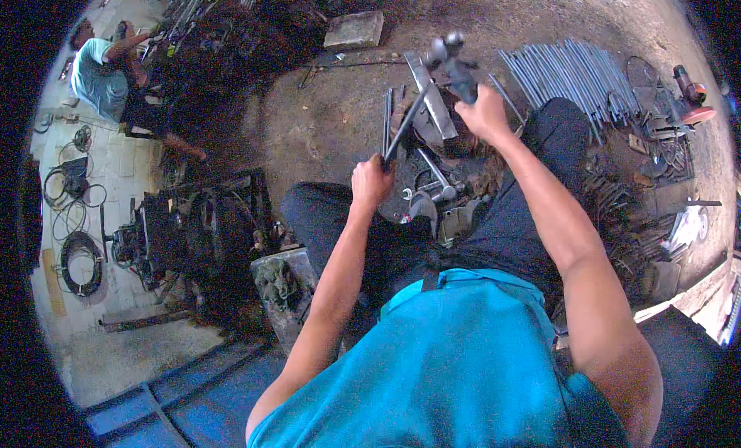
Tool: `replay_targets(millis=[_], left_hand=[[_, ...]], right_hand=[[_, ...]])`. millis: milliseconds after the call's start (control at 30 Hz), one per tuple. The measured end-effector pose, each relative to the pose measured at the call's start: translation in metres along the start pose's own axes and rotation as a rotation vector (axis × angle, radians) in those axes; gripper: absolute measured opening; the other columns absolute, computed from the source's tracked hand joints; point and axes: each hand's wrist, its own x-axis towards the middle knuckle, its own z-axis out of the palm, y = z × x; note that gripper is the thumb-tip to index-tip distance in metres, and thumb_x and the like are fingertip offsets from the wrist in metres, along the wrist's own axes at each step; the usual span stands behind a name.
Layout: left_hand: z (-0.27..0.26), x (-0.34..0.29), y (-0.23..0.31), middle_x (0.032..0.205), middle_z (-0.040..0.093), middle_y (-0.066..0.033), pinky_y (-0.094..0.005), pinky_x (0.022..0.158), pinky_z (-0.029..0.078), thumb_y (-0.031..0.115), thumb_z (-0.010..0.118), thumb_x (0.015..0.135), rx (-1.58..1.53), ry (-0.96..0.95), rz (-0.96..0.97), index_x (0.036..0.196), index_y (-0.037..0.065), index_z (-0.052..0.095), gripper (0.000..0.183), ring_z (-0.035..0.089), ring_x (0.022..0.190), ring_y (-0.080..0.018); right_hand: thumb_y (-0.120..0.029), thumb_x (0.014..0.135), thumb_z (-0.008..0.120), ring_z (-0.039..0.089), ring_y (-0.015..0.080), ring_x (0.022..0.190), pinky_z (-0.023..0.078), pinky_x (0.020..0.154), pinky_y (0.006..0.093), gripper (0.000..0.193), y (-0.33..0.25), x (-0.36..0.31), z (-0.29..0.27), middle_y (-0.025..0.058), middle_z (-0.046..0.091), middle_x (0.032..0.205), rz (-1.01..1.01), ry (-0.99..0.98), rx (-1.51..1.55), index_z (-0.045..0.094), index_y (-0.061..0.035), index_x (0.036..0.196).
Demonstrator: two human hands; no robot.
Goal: Hammering a metal rod on an anvil to shape or flatten it.
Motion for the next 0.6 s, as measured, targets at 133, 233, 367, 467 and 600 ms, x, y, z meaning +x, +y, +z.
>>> replay_targets(millis=[133,233,367,467,600], left_hand=[[0.014,-0.009,-0.003,0.071,0.063,-0.0299,-0.0597,0.061,0.048,0.029,0.058,0.095,-0.177,0.088,0.003,0.089,-0.001,0.049,0.031,0.062,0.068,-0.0513],[0.010,-0.008,0.005,0.075,0.064,-0.0301,-0.0592,0.062,0.049,0.030,0.057,0.095,-0.086,0.006,-0.010,0.088,-0.001,0.049,0.033,0.063,0.071,-0.0510],[0.037,-0.014,-0.017,0.084,0.063,-0.0333,-0.0606,0.069,0.049,0.042,0.050,0.099,-0.135,-0.166,-0.044,0.096,-0.003,0.054,0.046,0.061,0.079,-0.0547],[0.040,-0.013,-0.015,0.087,0.063,-0.0344,-0.0605,0.076,0.049,0.047,0.046,0.099,-0.124,-0.245,-0.061,0.095,-0.003,0.058,0.051,0.061,0.086,-0.0540],[0.036,-0.015,-0.012,0.089,0.064,-0.0339,-0.0585,0.078,0.050,0.049,0.047,0.098,-0.128,-0.235,-0.092,0.091,-0.003,0.062,0.054,0.062,0.089,-0.0523]], right_hand=[[-0.027,0.079,0.070,0.059,0.0165,0.050,0.046,0.051,0.0342,0.027,-0.075,0.067,-0.054,0.0066,0.060,0.059,-0.262,0.166,-0.016,0.060,-0.0019,0.078],[-0.028,0.082,0.071,0.060,0.0163,0.051,0.046,0.049,0.0331,0.028,-0.154,0.083,-0.111,0.0047,0.060,0.059,-0.426,0.272,0.028,0.061,-0.0029,0.075],[-0.022,0.086,0.068,0.055,0.0160,0.054,0.043,0.051,0.0363,0.020,-0.226,0.080,-0.130,0.0032,0.056,0.065,-0.442,0.256,0.450,0.060,-0.0046,0.083],[-0.026,0.084,0.070,0.060,0.0153,0.052,0.046,0.049,0.0327,0.026,-0.161,0.076,-0.085,0.0030,0.060,0.059,-0.357,0.256,0.359,0.061,-0.0035,0.073],[-0.017,0.075,0.069,0.066,0.0444,0.085,0.052,0.074,0.0492,0.037,0.006,-0.006,0.010,0.0262,0.067,0.082,-0.293,0.213,-0.123,0.060,0.0002,0.106]])
